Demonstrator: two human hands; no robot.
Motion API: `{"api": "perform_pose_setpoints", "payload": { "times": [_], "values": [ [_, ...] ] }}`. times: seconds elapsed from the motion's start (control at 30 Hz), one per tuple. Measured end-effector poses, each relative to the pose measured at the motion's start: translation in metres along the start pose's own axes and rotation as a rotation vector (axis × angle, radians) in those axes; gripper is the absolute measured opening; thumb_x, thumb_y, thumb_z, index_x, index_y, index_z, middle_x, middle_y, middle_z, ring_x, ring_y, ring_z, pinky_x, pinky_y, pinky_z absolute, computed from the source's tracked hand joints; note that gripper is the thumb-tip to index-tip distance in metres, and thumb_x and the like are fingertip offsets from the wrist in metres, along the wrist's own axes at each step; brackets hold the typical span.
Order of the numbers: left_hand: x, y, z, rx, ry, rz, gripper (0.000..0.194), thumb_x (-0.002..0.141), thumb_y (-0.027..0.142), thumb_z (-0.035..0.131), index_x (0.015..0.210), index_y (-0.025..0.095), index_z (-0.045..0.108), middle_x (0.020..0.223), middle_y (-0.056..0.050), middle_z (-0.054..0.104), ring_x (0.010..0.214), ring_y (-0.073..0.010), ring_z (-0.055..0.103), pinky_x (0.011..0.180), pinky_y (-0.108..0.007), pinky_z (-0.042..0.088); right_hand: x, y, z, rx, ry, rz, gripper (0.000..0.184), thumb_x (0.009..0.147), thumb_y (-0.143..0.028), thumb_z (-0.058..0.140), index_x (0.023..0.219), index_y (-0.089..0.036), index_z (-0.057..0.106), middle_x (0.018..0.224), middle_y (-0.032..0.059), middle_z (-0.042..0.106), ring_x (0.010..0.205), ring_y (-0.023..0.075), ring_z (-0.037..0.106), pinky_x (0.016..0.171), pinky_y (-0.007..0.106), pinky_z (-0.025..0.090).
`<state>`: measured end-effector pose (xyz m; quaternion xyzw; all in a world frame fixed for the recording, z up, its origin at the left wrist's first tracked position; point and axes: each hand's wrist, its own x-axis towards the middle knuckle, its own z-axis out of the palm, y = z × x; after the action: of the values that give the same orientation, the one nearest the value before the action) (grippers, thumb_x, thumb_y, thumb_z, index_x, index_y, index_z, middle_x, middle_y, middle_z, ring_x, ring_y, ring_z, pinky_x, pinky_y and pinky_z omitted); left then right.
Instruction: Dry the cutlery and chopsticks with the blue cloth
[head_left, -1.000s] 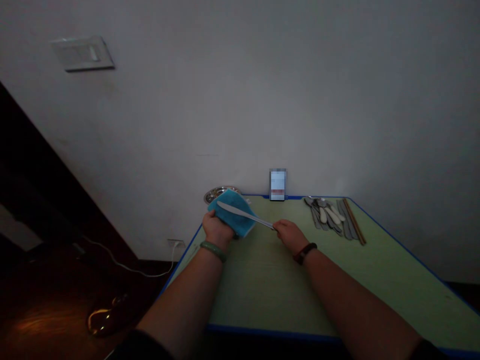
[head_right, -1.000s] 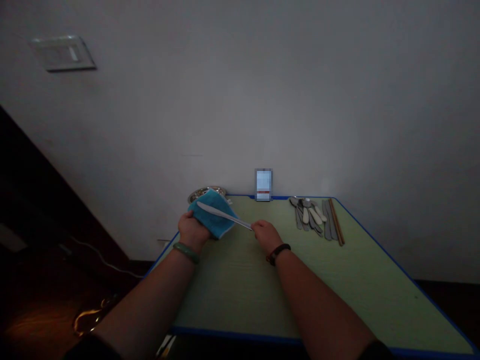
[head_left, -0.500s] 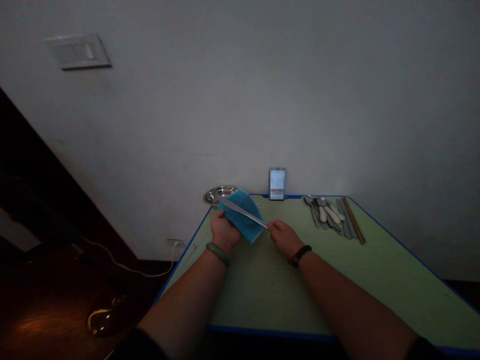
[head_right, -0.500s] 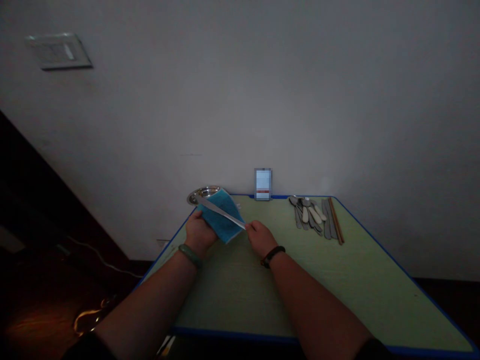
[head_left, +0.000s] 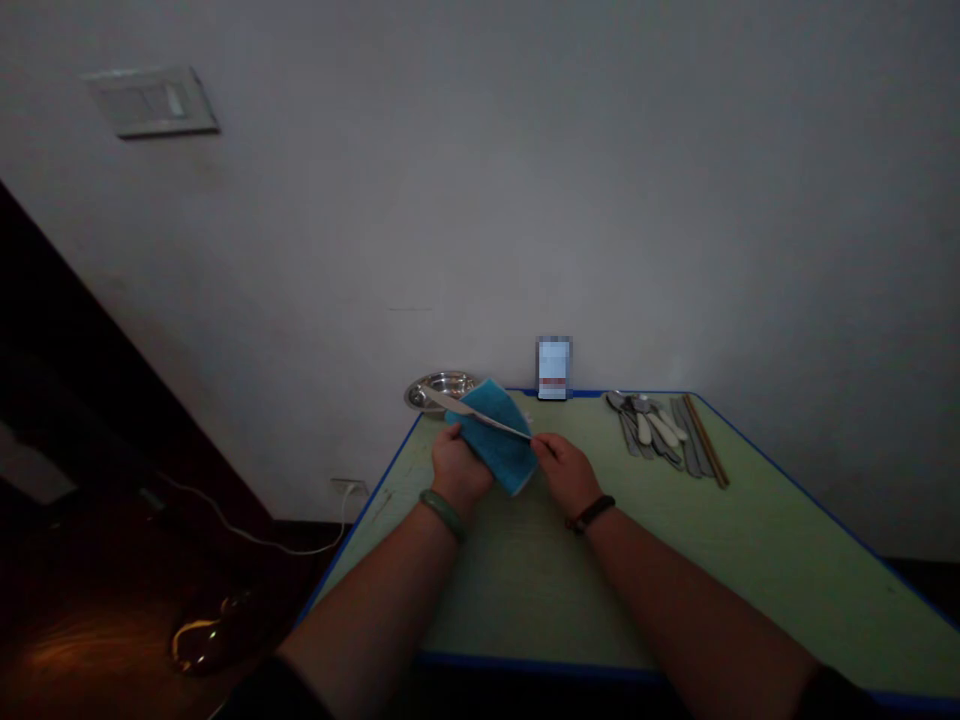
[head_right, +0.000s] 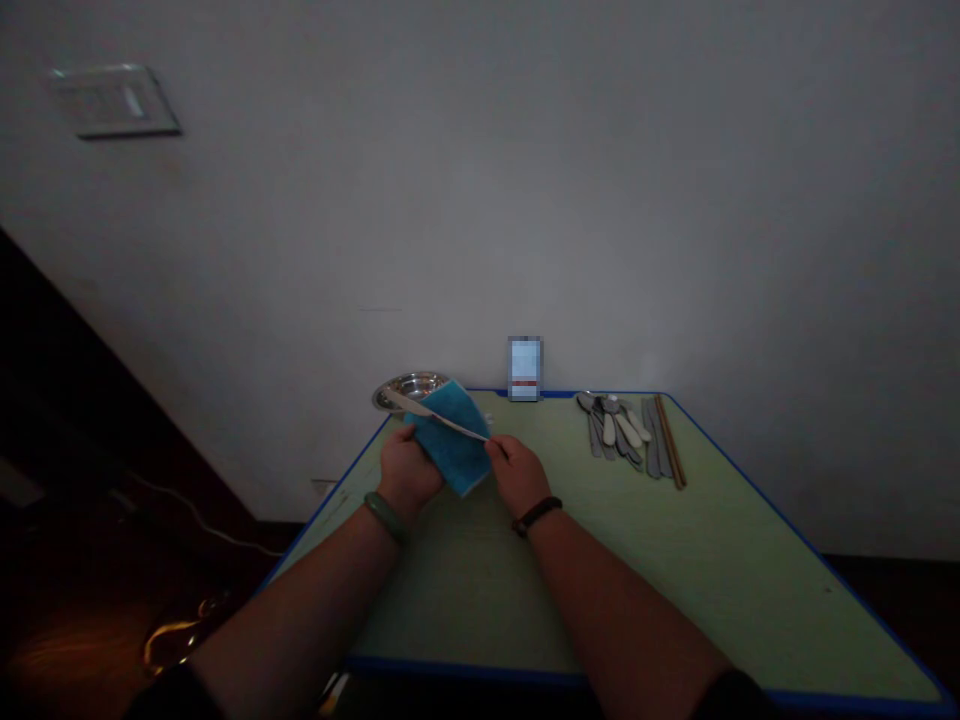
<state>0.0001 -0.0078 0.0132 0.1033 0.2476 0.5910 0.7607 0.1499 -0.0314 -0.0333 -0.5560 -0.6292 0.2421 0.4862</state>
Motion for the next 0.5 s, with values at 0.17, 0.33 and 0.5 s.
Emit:
{"api": "perform_pose_setpoints", "payload": {
  "times": [0.17,0.33,0.5],
  "values": [
    [-0.0058,0.0018,0.0019,0.011,-0.064,-0.074,0.047,0.077,0.027,0.039,0.110,0.009,0.066,0.095,-0.018,0.076,0.116,-0.0365,0.061,0.102,-0.054,0.043,0.0000,0.0024,0.0019,0.054,0.051,-0.029,0.029,0.087,-0.035,0.054,0.102,-0.023,0.075,0.105,0.0067,0.074,0.099,0.0216,0.065,0.092,0.036,0.048],
    [-0.0064,-0.0004,0.0056,-0.019,-0.036,-0.030,0.044,0.076,0.027,0.040,0.109,0.016,0.067,0.097,-0.015,0.076,0.113,-0.0373,0.062,0.100,-0.056,0.044,-0.0021,0.0039,0.0048,-0.062,0.011,-0.111,0.031,0.088,-0.033,0.055,0.110,-0.022,0.075,0.093,0.0082,0.072,0.089,0.0207,0.065,0.087,0.035,0.050],
    [-0.0058,-0.0007,0.0057,-0.060,-0.052,-0.032,0.045,0.074,0.025,0.041,0.109,0.014,0.067,0.095,-0.017,0.075,0.113,-0.0379,0.062,0.098,-0.054,0.047,-0.0033,0.0018,0.0042,-0.128,-0.011,-0.138,0.033,0.091,-0.032,0.052,0.115,-0.021,0.073,0.093,0.0086,0.069,0.090,0.0201,0.063,0.087,0.034,0.050]
  ]
}}
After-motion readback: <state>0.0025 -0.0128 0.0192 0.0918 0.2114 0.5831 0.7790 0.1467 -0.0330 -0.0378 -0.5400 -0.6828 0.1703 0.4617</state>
